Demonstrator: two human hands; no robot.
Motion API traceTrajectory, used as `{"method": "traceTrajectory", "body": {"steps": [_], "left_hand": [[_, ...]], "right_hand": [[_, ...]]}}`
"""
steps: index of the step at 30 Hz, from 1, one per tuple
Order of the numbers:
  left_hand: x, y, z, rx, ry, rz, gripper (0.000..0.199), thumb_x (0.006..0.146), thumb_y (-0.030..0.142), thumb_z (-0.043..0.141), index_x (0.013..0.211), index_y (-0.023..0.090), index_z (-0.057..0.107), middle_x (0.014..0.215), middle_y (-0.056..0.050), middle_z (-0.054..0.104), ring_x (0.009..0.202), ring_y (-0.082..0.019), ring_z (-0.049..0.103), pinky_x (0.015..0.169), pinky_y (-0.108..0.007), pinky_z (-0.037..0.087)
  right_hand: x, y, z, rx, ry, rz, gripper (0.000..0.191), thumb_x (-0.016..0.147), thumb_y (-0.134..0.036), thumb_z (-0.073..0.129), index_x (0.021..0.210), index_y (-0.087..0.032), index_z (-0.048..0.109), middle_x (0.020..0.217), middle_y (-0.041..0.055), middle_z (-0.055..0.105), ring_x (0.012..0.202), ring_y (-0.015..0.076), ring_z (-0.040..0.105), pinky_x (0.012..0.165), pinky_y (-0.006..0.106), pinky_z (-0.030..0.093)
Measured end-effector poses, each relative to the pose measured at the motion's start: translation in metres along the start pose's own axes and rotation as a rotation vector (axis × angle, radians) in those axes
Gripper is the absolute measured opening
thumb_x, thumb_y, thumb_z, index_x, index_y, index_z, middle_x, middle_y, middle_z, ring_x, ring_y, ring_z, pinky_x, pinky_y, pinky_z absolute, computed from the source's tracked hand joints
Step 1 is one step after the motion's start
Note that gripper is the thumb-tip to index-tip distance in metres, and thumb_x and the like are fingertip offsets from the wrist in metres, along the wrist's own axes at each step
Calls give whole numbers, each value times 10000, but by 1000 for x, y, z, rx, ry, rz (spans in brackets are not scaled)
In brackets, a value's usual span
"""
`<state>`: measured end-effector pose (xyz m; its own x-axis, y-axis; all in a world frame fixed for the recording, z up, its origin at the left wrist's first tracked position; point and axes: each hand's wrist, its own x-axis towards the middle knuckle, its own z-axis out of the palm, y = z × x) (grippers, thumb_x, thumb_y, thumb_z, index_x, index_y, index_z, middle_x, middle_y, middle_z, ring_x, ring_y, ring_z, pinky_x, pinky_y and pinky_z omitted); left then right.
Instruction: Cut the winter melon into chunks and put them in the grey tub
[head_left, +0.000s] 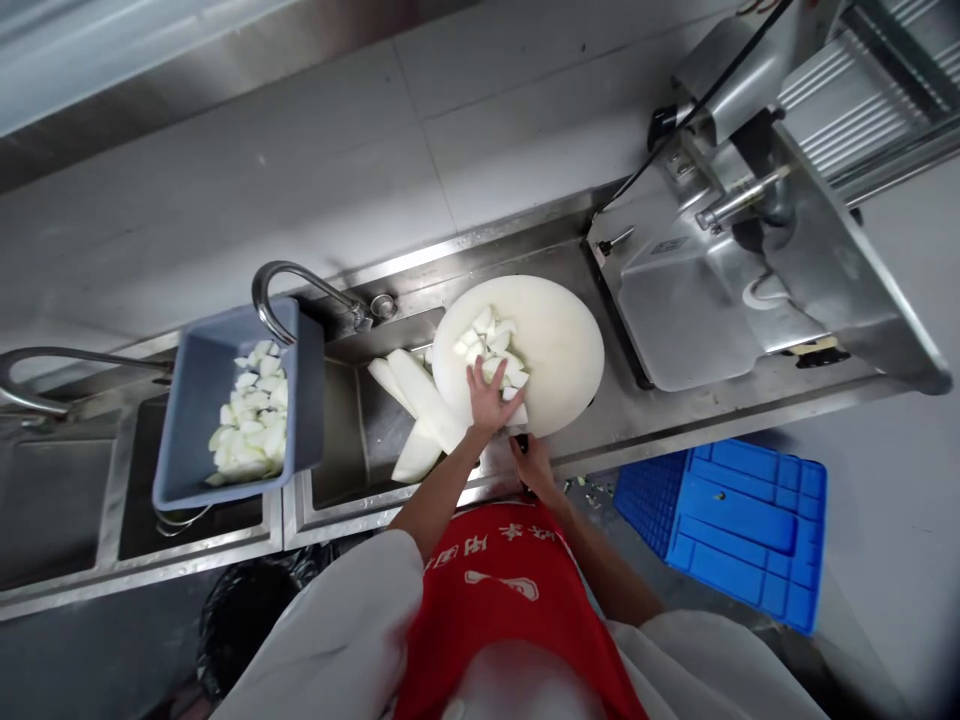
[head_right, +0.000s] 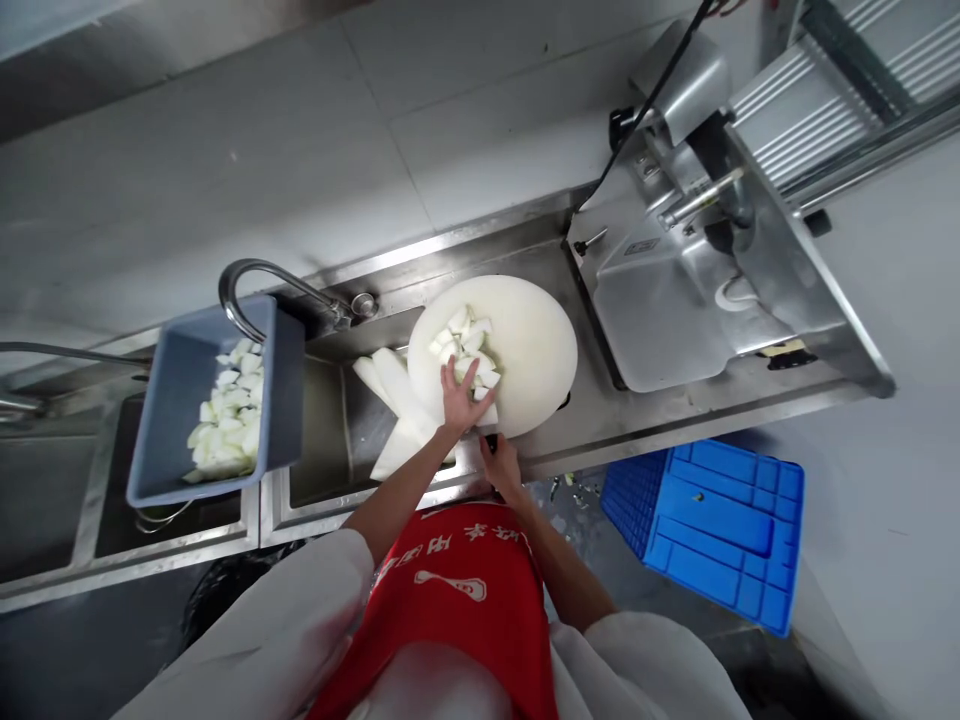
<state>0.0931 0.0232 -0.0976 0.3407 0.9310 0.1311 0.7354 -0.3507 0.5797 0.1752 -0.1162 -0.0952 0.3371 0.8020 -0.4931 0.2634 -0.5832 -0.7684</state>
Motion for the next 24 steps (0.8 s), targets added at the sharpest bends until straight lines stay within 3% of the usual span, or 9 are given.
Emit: {"method": "traceTrajectory", "body": {"steps": [5, 8, 12, 15, 17, 20, 24], "left_hand": [[-1, 15, -1, 13, 16, 50, 676, 885, 559, 680, 1462, 225, 568, 1640, -156, 301, 1584, -332, 167, 1280, -599, 139], [0, 30, -1, 12, 16, 86, 681, 881, 583, 678, 1462, 245, 567, 1640, -139, 292, 1584, -331, 169, 1284, -601, 139], [3, 48, -6, -16, 50, 135, 662, 900, 563, 659, 1475, 254, 546, 1668, -122, 210, 1586, -341, 156, 1282, -618, 149], [3, 53, -23, -79, 126, 129, 637, 920, 517, 641, 1484, 243, 531, 1685, -118, 142, 1580, -368, 163, 1286, -605, 172], [1, 49, -43, -109, 188, 81, 637, 918, 502, 649, 1492, 257, 523, 1694, -102, 109, 1577, -381, 165, 1290, -582, 198], [-8, 28, -89, -121, 305, -19, 641, 918, 484, 653, 1509, 286, 505, 1697, -79, 99, 1577, -375, 169, 1292, -542, 231], [-32, -29, -172, -68, 520, -158, 628, 931, 475, 644, 1512, 281, 505, 1677, -88, 154, 1568, -340, 217, 1286, -479, 274]], "right_hand": [[-6, 10, -2, 146, -68, 1, 363, 923, -608, 480, 795, -269, 465, 512, -35, 540, 502, 199, 572, 515, 274, 441], [-11, 14, -13, 193, -79, 25, 475, 899, -725, 462, 836, -255, 501, 477, -51, 511, 437, 190, 530, 471, 275, 422], [-17, 6, -29, 145, 5, -18, 524, 882, -749, 472, 855, -232, 553, 537, -3, 571, 524, 210, 581, 505, 286, 436], [-22, -7, -36, 39, 44, -79, 481, 888, -705, 482, 846, -232, 563, 612, 38, 621, 609, 226, 608, 543, 293, 438], [-27, -21, -34, -34, 30, -136, 450, 895, -675, 476, 849, -235, 557, 656, 48, 642, 624, 226, 603, 554, 292, 426], [-34, -54, -20, -120, -66, -275, 413, 931, -636, 441, 856, -241, 536, 676, 47, 647, 615, 220, 593, 566, 290, 406], [-44, -124, 32, -280, -252, -480, 321, 979, -519, 463, 879, -228, 555, 712, 72, 666, 664, 229, 630, 602, 287, 409]]}}
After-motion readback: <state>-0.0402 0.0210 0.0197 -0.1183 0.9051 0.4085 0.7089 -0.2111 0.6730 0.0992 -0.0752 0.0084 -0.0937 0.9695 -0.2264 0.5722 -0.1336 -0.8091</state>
